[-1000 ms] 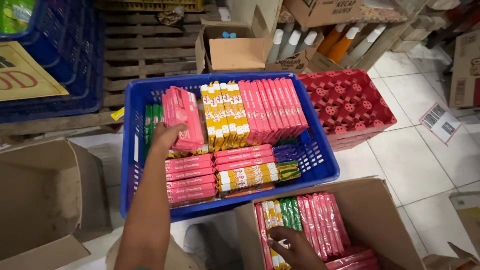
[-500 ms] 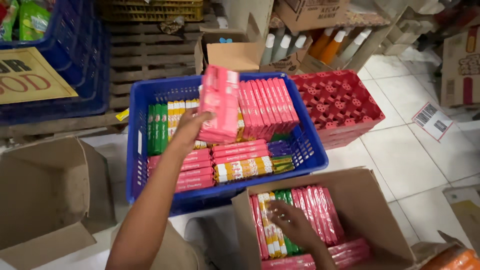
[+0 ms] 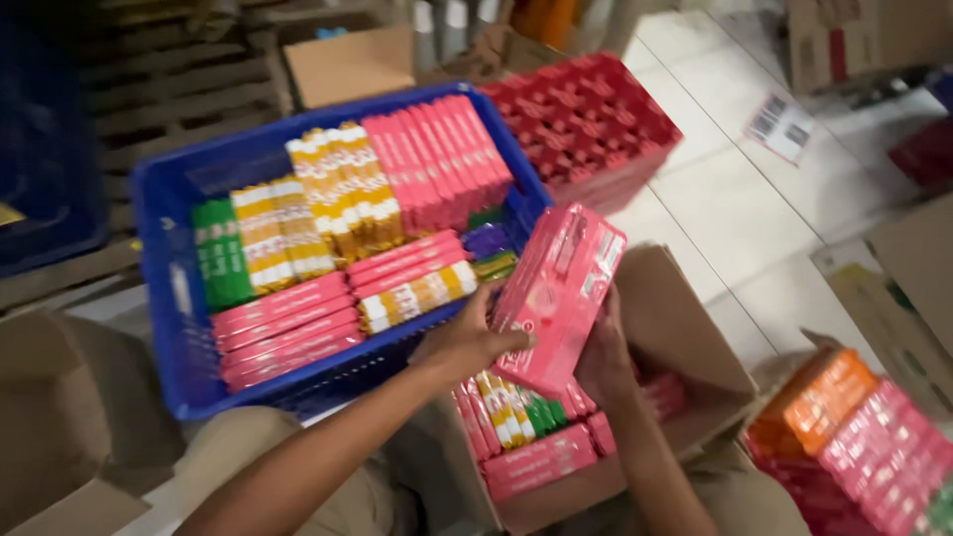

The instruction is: The person transfers small snack packets from a blue plastic crate into a cardboard box, arranging them by color and type. The person repeatedly picks up stacks of pink, yellow, and green packets and places them into the box, organizing them into neat rows.

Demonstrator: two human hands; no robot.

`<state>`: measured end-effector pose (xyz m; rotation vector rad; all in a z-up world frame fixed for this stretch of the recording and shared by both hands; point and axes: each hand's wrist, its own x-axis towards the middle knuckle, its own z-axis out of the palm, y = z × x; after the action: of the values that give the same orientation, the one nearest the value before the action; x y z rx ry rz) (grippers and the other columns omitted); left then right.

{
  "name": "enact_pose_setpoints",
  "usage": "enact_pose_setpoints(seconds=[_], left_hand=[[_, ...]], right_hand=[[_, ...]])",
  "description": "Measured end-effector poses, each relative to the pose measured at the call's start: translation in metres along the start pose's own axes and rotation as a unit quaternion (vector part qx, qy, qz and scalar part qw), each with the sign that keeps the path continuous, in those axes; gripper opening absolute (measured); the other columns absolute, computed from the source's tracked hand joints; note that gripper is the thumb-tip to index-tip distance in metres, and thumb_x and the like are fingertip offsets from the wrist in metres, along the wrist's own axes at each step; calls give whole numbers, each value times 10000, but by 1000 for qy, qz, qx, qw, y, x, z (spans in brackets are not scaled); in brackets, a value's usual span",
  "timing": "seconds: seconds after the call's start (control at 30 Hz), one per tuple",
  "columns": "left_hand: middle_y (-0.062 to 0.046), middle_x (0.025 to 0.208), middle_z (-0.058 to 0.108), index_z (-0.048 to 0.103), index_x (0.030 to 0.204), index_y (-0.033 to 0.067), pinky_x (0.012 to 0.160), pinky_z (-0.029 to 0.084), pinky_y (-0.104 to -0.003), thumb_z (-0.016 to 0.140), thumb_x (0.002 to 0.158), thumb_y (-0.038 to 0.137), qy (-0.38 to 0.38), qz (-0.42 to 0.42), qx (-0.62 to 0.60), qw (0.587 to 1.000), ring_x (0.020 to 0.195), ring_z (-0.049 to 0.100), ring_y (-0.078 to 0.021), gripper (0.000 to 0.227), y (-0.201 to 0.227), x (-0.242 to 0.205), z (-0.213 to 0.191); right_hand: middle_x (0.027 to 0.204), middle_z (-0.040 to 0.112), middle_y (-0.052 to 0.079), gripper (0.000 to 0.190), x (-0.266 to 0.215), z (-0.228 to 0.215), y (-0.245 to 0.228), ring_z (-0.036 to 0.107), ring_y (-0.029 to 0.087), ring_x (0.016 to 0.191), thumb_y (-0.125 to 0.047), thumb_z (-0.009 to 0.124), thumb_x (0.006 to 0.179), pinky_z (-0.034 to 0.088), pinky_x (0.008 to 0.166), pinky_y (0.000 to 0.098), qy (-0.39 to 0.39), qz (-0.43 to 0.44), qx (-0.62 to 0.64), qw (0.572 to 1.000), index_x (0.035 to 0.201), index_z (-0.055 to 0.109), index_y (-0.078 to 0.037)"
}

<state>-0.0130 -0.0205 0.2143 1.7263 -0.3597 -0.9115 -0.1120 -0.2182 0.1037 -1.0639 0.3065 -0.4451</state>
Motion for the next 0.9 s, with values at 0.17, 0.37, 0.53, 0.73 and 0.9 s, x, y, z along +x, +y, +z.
enact_pose_setpoints(seconds=[0.17, 0.37, 0.53, 0.73, 0.9], left_hand=[[-248, 1435, 556, 399, 1548, 111, 1081, 485, -476, 871, 692, 273, -90, 89, -42, 991, 1339, 560, -411, 990, -73, 50, 48], [-209, 1385, 564, 496, 1505, 103, 986, 478, -526, 748, 864, 322, -68, 285, 394, 871, 1332, 522, -418, 722, -106, 93, 13], [-190, 1338, 588, 662, 1271, 92, 814, 501, -460, 701, 851, 336, 2, 481, 551, 682, 1327, 555, -378, 487, -150, 116, 8], [-269, 1223, 649, 732, 1047, -6, 1035, 497, -519, 815, 735, 214, -44, 504, 462, 728, 1294, 582, -473, 391, -179, 130, 5], [-168, 1130, 701, 738, 1005, 27, 951, 561, -393, 800, 807, 272, 40, 470, 438, 765, 1142, 698, -352, 321, -185, 127, 2]], right_hand=[[1187, 699, 150, 743, -5, -17, 8, 703, 330, 969, -79, 798, 733, 582, 847, 508, 188, 90, 19, 978, 1432, 555, -151], [1500, 450, 230, 1075, 4, -62, -22, 524, 410, 1282, -130, 868, 688, 480, 1061, 560, 194, 4, -181, 964, 1583, 273, -164], [1534, 438, 331, 1289, 25, -139, 15, 499, 522, 1365, -90, 940, 646, 456, 1130, 595, 283, -97, -366, 881, 1661, 152, -199], [1292, 593, 263, 1141, 44, -192, 38, 586, 525, 1211, -209, 926, 672, 499, 1023, 610, 257, -153, -584, 754, 1636, 315, -227], [1123, 555, 172, 1001, 56, -197, 60, 640, 450, 1016, -372, 801, 791, 563, 839, 573, 175, 7, -749, 639, 1644, 276, -399]])
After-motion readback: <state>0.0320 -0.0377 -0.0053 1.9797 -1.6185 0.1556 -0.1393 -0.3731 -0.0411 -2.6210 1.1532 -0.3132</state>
